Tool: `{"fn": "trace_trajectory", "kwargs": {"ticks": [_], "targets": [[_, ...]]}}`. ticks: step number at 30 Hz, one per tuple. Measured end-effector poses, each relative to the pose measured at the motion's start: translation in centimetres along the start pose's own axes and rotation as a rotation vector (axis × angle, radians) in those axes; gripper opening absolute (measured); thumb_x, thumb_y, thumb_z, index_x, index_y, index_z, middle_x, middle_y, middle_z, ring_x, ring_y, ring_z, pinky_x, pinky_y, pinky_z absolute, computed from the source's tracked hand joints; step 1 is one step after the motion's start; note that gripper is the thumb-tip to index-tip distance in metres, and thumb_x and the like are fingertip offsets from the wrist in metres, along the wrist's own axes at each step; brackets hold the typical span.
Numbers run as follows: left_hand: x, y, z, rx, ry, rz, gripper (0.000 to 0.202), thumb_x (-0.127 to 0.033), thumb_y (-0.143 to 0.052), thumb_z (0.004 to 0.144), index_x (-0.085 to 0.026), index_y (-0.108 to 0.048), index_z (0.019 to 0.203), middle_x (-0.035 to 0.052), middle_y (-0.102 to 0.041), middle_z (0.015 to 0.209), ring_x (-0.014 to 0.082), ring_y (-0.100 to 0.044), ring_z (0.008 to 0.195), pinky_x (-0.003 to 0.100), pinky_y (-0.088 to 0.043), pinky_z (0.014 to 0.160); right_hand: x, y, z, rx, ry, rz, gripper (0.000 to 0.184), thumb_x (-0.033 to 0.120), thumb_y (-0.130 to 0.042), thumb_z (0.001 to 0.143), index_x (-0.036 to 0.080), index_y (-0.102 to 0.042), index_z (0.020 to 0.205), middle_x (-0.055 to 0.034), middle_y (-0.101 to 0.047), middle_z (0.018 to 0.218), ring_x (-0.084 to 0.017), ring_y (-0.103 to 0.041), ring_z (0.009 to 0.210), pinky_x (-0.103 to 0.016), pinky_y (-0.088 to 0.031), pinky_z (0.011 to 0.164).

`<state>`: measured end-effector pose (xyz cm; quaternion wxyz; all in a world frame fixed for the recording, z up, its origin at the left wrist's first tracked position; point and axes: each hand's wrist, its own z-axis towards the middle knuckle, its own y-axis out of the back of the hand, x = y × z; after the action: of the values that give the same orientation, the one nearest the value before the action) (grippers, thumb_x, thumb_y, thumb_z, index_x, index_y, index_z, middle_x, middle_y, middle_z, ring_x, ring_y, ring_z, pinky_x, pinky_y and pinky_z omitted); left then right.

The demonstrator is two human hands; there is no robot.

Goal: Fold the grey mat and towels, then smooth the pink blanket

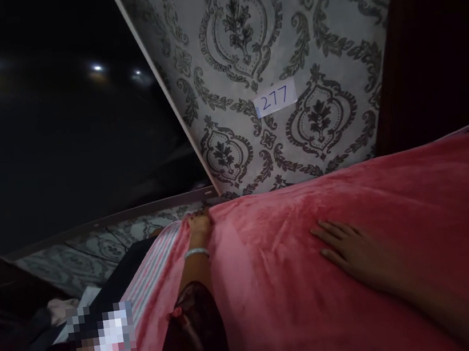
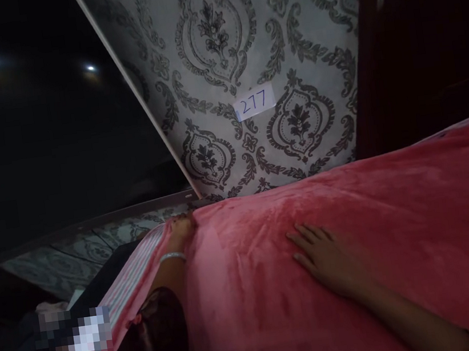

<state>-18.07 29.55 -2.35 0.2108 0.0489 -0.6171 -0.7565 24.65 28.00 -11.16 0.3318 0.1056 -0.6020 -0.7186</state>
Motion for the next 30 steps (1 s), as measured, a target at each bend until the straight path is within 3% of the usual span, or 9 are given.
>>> {"fn": "trace_trajectory", "kwargs": {"ticks": [5,9,14,17,24,27,30], "targets": [[0.0,1.7,-2.0,-0.04,-0.101,0.02,0.044,-0.017,-0.04,0.089,-0.016,-0.061,0.128,0.0185,-0.059,0.131,0.0323,-0.047,0.129,0.047,-0.028,0.111,-0.2,-0.3,0.0,-0.019,-0.013,-0.004,0.061,0.057,-0.031,0.097,0.029,-0.051,0.147,-0.0061,-0.043,0.154,-0.031,-0.039,0.142,-0.056,-0.031,0.116],[0.4,1.9,-4.5,0.037,-0.195,0.019,0.038,-0.017,-0.047,0.085,-0.015,-0.064,0.12,0.0149,-0.067,0.119,0.0285,-0.055,0.118,0.04,-0.029,0.11,-0.4,-0.9,0.1,-0.036,-0.009,-0.007,0.06,0.057,-0.031,0.097,0.029,-0.053,0.146,-0.0072,-0.047,0.152,-0.032,-0.042,0.14,-0.056,-0.033,0.114],[0.5,2.0,-7.0,0.048,-0.179,0.011,0.039,-0.018,-0.044,0.087,-0.015,-0.064,0.12,0.0181,-0.065,0.121,0.0332,-0.052,0.121,0.046,-0.033,0.106,-0.4,-0.9,0.1,-0.031,-0.009,-0.006,0.061,0.057,-0.03,0.096,0.029,-0.053,0.146,-0.0064,-0.048,0.151,-0.031,-0.041,0.141,-0.054,-0.032,0.115],[0.7,2.4,-7.5,0.079,-0.179,-0.021,0.031,-0.021,-0.051,0.085,-0.017,-0.069,0.11,0.016,-0.066,0.119,0.0324,-0.052,0.122,0.044,-0.036,0.105,-0.2,-0.5,0.1,-0.005,-0.013,-0.008,0.062,0.056,-0.031,0.095,0.028,-0.052,0.146,-0.0076,-0.047,0.152,-0.032,-0.041,0.14,-0.055,-0.033,0.114],[1.0,3.3,-7.7,0.214,-0.129,-0.098,0.021,-0.024,-0.057,0.084,-0.022,-0.07,0.1,0.0041,-0.072,0.1,0.0205,-0.065,0.092,0.031,-0.048,0.083,-0.2,-0.7,0.2,-0.02,-0.017,0.007,0.061,0.056,-0.031,0.095,0.028,-0.053,0.146,-0.0079,-0.046,0.153,-0.032,-0.041,0.14,-0.056,-0.032,0.114],[1.0,3.9,-8.0,0.189,-0.129,-0.083,0.016,-0.027,-0.061,0.084,-0.023,-0.072,0.096,0.0055,-0.072,0.103,0.0235,-0.063,0.102,0.034,-0.047,0.091,-0.3,-0.9,0.2,-0.034,-0.013,0.004,0.061,0.056,-0.03,0.096,0.028,-0.052,0.146,-0.0078,-0.047,0.152,-0.032,-0.041,0.14,-0.056,-0.032,0.114],[1.0,4.5,-7.9,0.083,-0.082,-0.051,0.021,-0.023,-0.054,0.089,-0.019,-0.074,0.094,0.0132,-0.067,0.119,0.0293,-0.055,0.122,0.04,-0.041,0.104,-0.2,-0.9,0.2,-0.022,-0.019,-0.007,0.061,0.055,-0.032,0.095,0.028,-0.053,0.145,-0.0079,-0.047,0.152,-0.033,-0.042,0.139,-0.056,-0.033,0.113]]}}
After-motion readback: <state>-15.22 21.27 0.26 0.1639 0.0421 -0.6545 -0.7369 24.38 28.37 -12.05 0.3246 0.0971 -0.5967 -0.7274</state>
